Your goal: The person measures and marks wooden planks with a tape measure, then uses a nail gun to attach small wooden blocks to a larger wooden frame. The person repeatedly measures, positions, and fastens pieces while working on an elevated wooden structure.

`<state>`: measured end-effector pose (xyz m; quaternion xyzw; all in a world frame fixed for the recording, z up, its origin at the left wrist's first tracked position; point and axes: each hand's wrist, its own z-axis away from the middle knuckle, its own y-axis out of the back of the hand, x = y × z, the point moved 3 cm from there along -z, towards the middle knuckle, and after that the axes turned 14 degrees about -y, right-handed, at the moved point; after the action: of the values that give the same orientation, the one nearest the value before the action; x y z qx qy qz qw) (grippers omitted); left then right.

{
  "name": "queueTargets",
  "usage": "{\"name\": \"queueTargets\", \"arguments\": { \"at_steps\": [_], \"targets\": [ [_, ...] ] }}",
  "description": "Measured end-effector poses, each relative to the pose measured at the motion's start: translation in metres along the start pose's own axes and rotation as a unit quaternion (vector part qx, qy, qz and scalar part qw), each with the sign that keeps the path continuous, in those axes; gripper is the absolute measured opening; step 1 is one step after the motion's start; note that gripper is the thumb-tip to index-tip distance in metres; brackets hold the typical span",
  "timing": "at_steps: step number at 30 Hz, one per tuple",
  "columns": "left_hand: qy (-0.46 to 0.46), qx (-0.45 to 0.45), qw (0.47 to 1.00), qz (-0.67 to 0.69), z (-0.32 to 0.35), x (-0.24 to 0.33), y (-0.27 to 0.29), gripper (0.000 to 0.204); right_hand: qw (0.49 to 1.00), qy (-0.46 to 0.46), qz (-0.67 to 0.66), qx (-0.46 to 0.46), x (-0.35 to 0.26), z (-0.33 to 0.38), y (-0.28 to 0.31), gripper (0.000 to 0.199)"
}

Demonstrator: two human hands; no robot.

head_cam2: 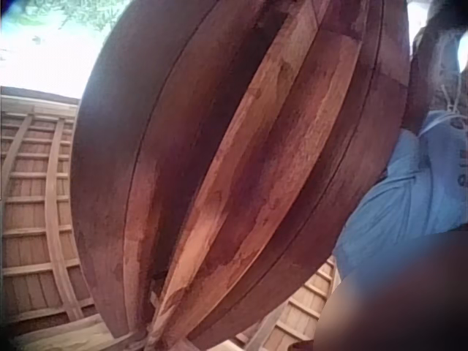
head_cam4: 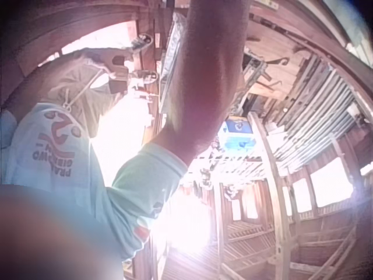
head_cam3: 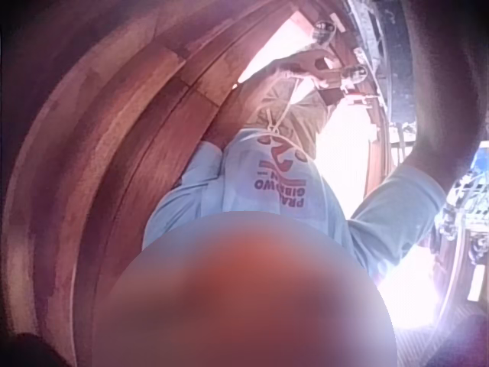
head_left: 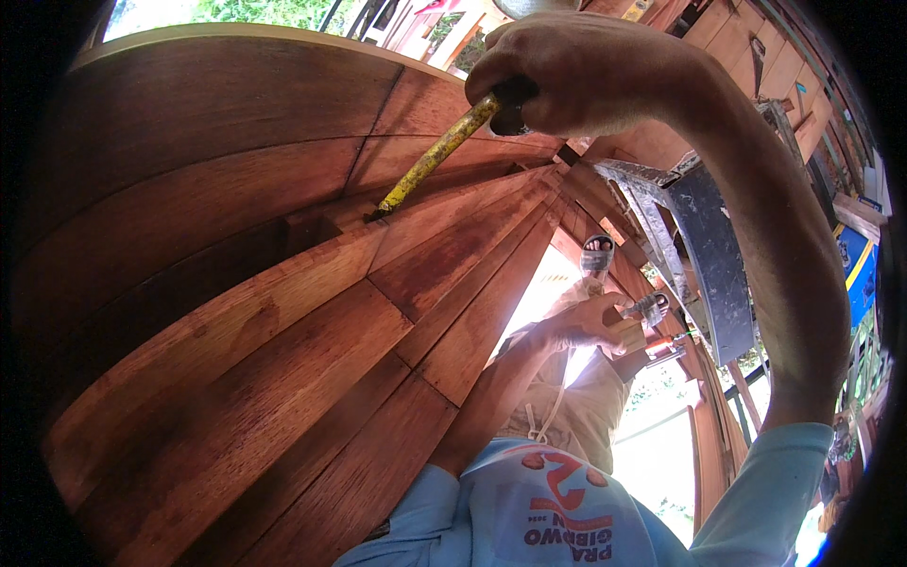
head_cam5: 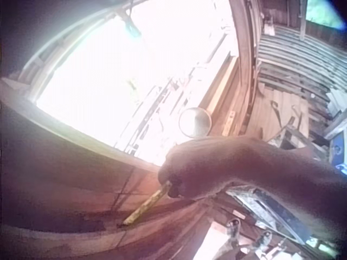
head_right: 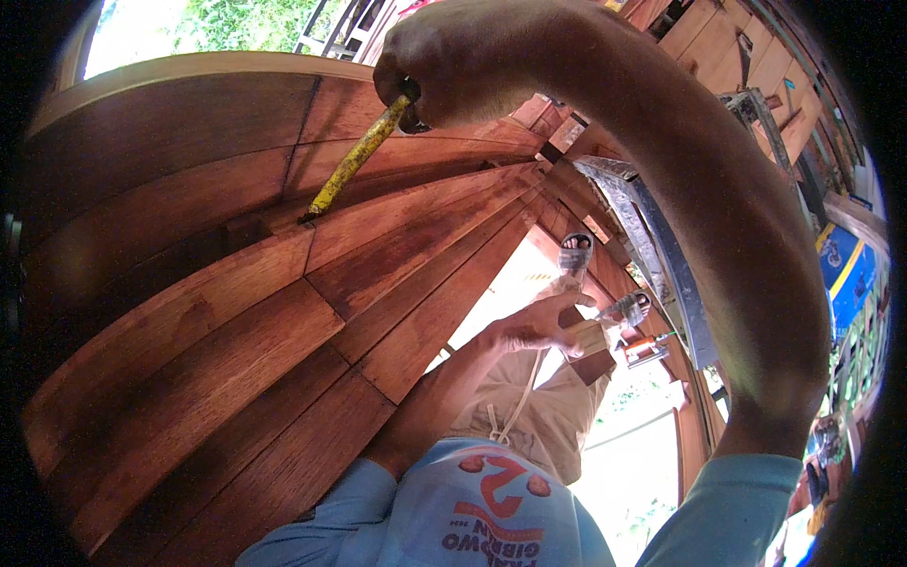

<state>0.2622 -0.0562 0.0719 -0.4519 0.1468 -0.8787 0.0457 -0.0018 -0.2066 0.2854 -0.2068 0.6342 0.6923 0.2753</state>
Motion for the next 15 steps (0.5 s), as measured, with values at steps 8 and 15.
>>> {"name": "queueTargets", "arguments": {
  "at_steps": [8,15],
  "targets": [
    [0.017,-0.009,1.000,0.020,-0.001,-0.001,0.000,0.101,0.986,-0.025,-0.015,-0.165,0.010,0.001,0.021,0.011],
    [0.007,-0.012,1.000,-0.024,-0.002,-0.003,-0.001,0.099,0.995,-0.056,-0.050,-0.061,0.020,0.004,-0.008,0.020]
  ]
}}
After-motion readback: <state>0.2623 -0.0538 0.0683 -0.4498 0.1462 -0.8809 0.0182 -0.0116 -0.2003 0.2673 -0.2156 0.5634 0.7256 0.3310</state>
